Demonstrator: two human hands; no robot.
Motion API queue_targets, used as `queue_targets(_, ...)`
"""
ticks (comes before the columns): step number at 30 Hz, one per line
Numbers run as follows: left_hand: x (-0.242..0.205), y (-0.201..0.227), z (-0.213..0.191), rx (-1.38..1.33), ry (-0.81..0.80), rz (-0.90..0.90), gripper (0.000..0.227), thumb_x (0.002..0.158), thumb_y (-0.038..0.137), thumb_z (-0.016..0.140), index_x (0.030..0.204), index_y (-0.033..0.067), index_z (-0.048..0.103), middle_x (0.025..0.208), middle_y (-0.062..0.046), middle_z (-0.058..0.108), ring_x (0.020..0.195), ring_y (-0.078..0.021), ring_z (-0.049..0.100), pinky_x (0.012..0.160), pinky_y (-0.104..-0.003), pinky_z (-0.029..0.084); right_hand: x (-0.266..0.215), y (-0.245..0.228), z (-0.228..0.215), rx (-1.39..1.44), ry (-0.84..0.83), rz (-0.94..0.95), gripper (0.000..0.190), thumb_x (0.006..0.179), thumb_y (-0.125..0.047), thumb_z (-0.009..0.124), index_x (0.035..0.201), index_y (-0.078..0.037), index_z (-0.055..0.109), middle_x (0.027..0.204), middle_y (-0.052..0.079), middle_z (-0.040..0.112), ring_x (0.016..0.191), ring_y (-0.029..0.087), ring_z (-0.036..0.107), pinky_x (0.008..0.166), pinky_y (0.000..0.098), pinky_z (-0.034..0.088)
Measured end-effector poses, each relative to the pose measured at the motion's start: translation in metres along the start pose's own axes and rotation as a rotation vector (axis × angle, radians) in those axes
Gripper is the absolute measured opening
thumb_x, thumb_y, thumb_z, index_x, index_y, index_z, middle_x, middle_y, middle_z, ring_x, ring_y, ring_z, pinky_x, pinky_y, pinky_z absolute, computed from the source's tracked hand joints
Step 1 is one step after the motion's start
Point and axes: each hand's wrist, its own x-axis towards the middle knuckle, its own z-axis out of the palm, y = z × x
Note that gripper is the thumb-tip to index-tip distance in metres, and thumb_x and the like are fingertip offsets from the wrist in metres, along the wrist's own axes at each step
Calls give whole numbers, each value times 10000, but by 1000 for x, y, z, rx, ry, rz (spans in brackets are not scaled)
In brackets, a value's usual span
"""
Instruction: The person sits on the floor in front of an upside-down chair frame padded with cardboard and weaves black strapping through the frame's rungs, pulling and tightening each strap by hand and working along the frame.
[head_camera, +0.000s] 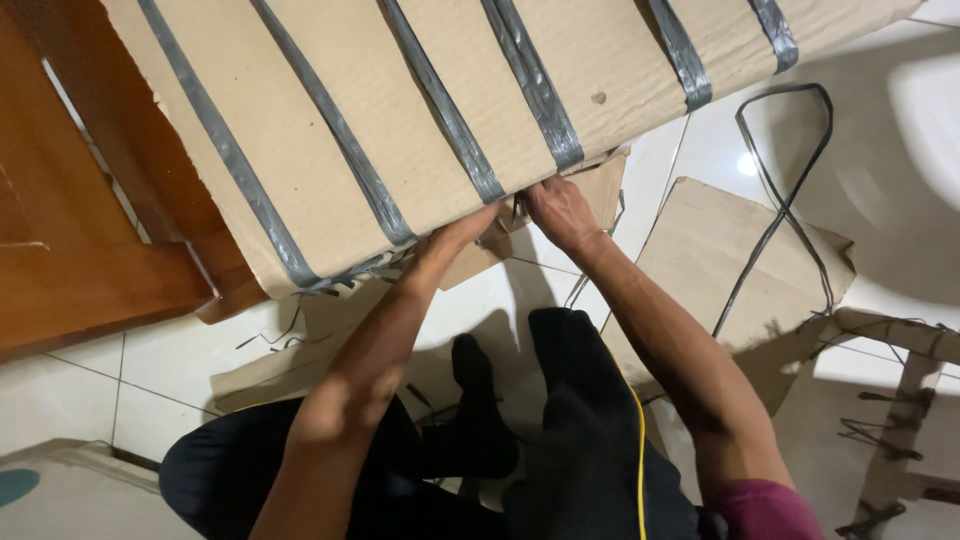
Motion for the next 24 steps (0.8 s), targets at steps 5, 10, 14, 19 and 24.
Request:
queue_targets(5,-2,-31,8,243,115,132,476,974,383,637,1380,134,618,1411,-163,613,1318,-387,535,1095,-526,415,4,-10,-6,55,77,8,308,931,-119,679,1184,13,564,1028,263,645,923,444,639,759,500,532)
queue_targets(10,0,-40,3,353,107,237,461,971,386,631,1373,161,622,1400,-140,622,1316,-365,555,1106,-539,426,-1,-3,5,76,67,59,277,943,-96,680,1170,-4,550,1023,246,640,915,444,630,777,516,523)
queue_targets(14,4,-8,-20,306,100,173,427,984,381,626,1346,154,635,1352,-135,649,1267,-351,596,1057,-519,462,1,-3,5,68,68,25,276,931,-63,667,1178,-16,554,1027,228,639,910,429,635,785,510,529)
queue_targets(19,5,12,-20,336,76,127,392,1000,374,628,1321,151,654,1314,-119,677,1225,-333,638,1032,-500,499,-3,-40,-29,161,248,30,292,914,-33,681,1191,-24,592,1086,209,628,925,433,640,766,483,536)
queue_targets(24,7,-19,27,282,236,194,566,860,470,753,1245,62,678,1232,-210,677,1106,-418,647,934,-527,525,-50,-71,-29,427,301,472,251,902,81,619,1134,16,550,1181,211,573,945,331,677,682,382,561)
